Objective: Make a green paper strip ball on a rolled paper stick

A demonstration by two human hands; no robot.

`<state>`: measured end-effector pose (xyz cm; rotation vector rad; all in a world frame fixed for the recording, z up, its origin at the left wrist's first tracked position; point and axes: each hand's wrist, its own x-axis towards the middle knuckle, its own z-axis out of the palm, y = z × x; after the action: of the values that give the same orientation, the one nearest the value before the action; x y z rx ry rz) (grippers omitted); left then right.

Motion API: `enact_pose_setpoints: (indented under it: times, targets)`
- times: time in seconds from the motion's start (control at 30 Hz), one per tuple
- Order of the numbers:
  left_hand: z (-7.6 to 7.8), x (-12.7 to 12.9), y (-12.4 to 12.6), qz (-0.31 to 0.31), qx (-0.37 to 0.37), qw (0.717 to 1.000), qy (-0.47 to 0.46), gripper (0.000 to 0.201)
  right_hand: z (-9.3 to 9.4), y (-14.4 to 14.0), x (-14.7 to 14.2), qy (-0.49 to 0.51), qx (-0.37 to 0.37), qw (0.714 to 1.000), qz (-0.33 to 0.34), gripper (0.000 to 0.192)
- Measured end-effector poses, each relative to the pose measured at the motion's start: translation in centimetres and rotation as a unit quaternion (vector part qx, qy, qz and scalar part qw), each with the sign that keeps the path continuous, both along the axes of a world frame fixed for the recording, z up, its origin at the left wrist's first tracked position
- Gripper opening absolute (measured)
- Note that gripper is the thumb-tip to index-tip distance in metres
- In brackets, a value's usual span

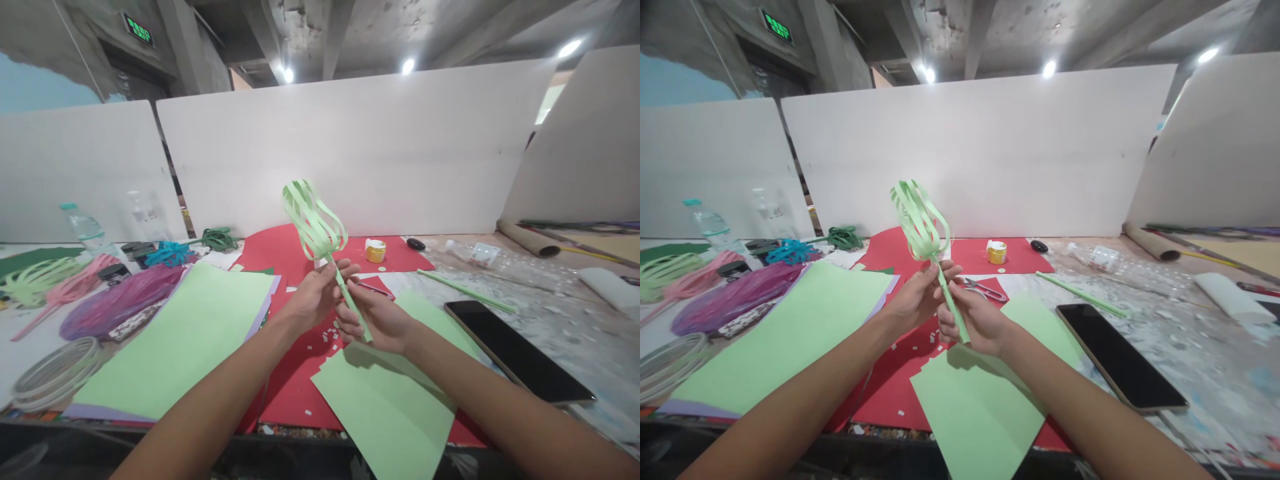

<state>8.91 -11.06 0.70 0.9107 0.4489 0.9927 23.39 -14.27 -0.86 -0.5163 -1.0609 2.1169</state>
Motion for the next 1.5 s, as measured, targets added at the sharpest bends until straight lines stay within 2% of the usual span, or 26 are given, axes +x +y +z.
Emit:
enact_pose_setpoints:
  times: [0.07, 0.13, 0.3, 0.43, 0.6, 0.67, 0.73, 0.83, 0.93, 1.13, 1.33, 1.5]
  targets:
    - [0.0, -0.1, 0.0, -0.014, 0.006, 1.0, 0.005, 0.038, 0.1, 0.0, 0.1, 0.005, -0.004, 1.0, 0.005, 0.027]
    - [-0.1, -0.1, 0.1, -0.001, 0.012, 1.0, 0.007, 0.038, 0.3, -0.1, 0.0, 0.002, -0.007, 1.0, -0.005, 0.026]
    - [-0.6, 0.2, 0.7, 0.059, 0.003, 0.998, 0.016, 0.035, 0.8, -0.5, -0.8, -0.073, 0.023, 0.992, -0.102, 0.034]
    - [-0.8, 0.4, 0.9, 0.09, 0.03, 0.995, 0.028, 0.032, 0.6, -0.7, -1.7, -0.161, 0.066, 0.968, -0.182, 0.041]
    - [-1.0, 0.4, 0.8, 0.164, 0.068, 0.978, 0.111, 0.033, -0.6, -0.4, -2.3, -0.223, 0.157, 0.929, -0.249, 0.045]
    - [-1.0, 0.3, 0.7, 0.18, 0.064, 0.973, 0.132, 0.034, -1.0, -0.4, -2.4, -0.218, 0.157, 0.93, -0.25, 0.045]
    - [-0.9, 0.2, 0.6, 0.171, 0.056, 0.976, 0.127, 0.034, -1.1, -0.5, -2.3, -0.195, 0.11, 0.948, -0.225, 0.044]
    - [-0.5, -0.1, 0.5, 0.1, 0.052, 0.991, 0.072, 0.034, -0.5, -0.6, -1.9, -0.127, 0.036, 0.976, -0.175, 0.039]
    - [-0.4, -0.4, 0.7, 0.055, 0.064, 0.995, 0.048, 0.031, 0.1, -0.7, -1.5, -0.084, 0.022, 0.985, -0.152, 0.036]
    - [-1.1, -0.3, 1.3, 0.1, 0.066, 0.991, 0.056, 0.029, -0.1, -0.7, -1.8, -0.139, 0.049, 0.972, -0.183, 0.044]
    - [-0.9, -0.2, 0.9, 0.141, 0.059, 0.985, 0.081, 0.029, -0.6, -0.8, -2.2, -0.183, 0.084, 0.956, -0.215, 0.048]
    - [-0.9, 0.0, 0.6, 0.18, 0.024, 0.98, 0.076, 0.027, -0.8, -0.9, -2.5, -0.227, 0.128, 0.932, -0.251, 0.045]
